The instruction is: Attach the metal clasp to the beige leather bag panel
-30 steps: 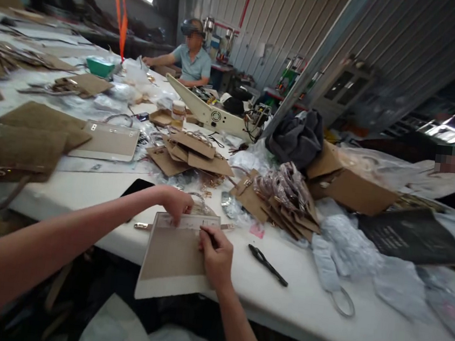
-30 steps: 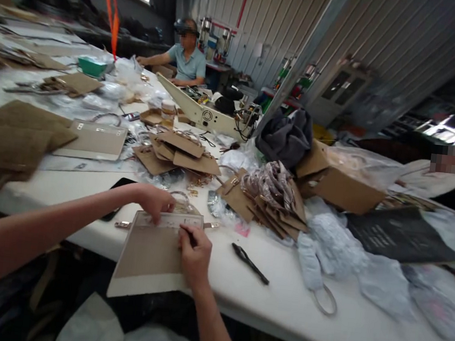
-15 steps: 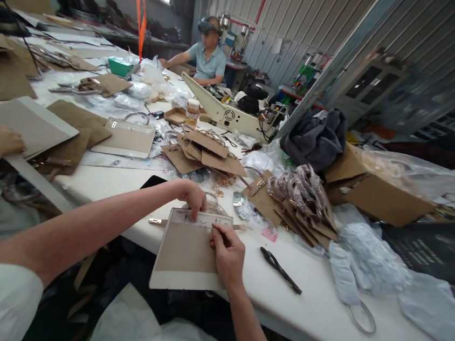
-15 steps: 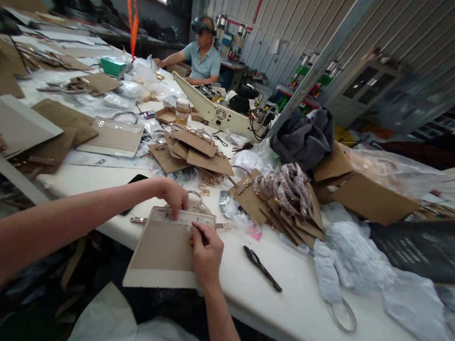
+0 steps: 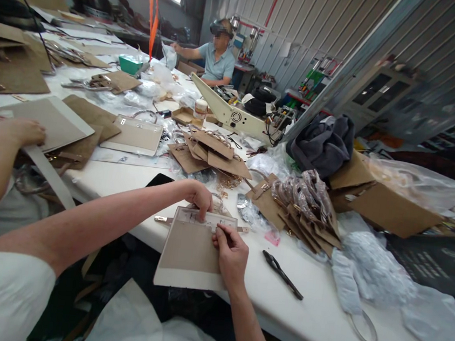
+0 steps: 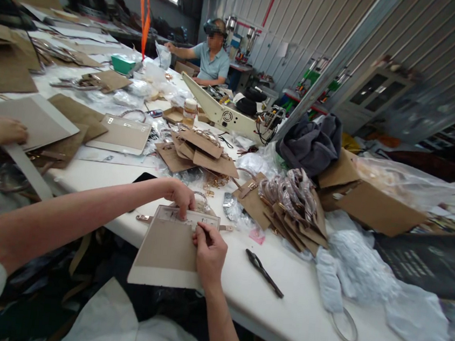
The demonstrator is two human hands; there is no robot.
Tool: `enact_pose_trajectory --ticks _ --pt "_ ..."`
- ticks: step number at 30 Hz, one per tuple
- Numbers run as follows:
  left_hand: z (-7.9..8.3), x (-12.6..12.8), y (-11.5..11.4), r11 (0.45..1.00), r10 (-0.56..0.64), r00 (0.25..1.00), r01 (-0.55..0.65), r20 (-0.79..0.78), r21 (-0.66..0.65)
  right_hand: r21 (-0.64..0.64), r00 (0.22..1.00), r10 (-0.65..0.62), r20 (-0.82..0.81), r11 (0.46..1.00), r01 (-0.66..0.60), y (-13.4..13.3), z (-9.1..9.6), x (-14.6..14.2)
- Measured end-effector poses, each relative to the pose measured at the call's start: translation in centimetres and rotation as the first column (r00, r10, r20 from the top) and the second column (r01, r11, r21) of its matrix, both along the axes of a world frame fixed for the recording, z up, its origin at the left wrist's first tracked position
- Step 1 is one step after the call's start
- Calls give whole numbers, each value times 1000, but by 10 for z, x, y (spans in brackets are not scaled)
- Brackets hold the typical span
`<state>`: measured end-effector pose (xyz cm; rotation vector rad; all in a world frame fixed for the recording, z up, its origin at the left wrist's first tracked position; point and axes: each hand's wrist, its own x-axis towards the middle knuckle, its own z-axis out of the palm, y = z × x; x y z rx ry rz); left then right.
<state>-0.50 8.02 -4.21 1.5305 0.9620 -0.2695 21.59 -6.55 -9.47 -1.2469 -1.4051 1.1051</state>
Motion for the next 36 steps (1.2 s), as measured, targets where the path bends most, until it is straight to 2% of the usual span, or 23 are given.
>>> enact_pose_trajectory --ticks 6,12,16,18,24,30,36 --pt "1 -2 -11 997 68 998 -68 5 39 -72 999 -6 -47 997 2 2 0 0" --pt "0 0 -15 988 93 994 -85 -60 125 -152 991 123 -51 980 -130 13 15 8" --pt "0 2 -14 980 93 991 -75 -93 183 -19 957 222 185 975 -222 24 33 12" --pt "0 2 -14 978 96 991 -76 -96 195 8 927 248 282 965 -260 30 40 10" --pt "2 0 -18 976 100 992 -82 -80 201 78 820 292 492 924 -375 49 47 -1" --pt "4 -2 -21 975 104 993 -91 -53 201 134 777 259 573 906 -401 54 42 -3" --pt "6 -4 -22 973 92 995 -81 -40 216 182 761 204 616 903 -389 47 43 -9"
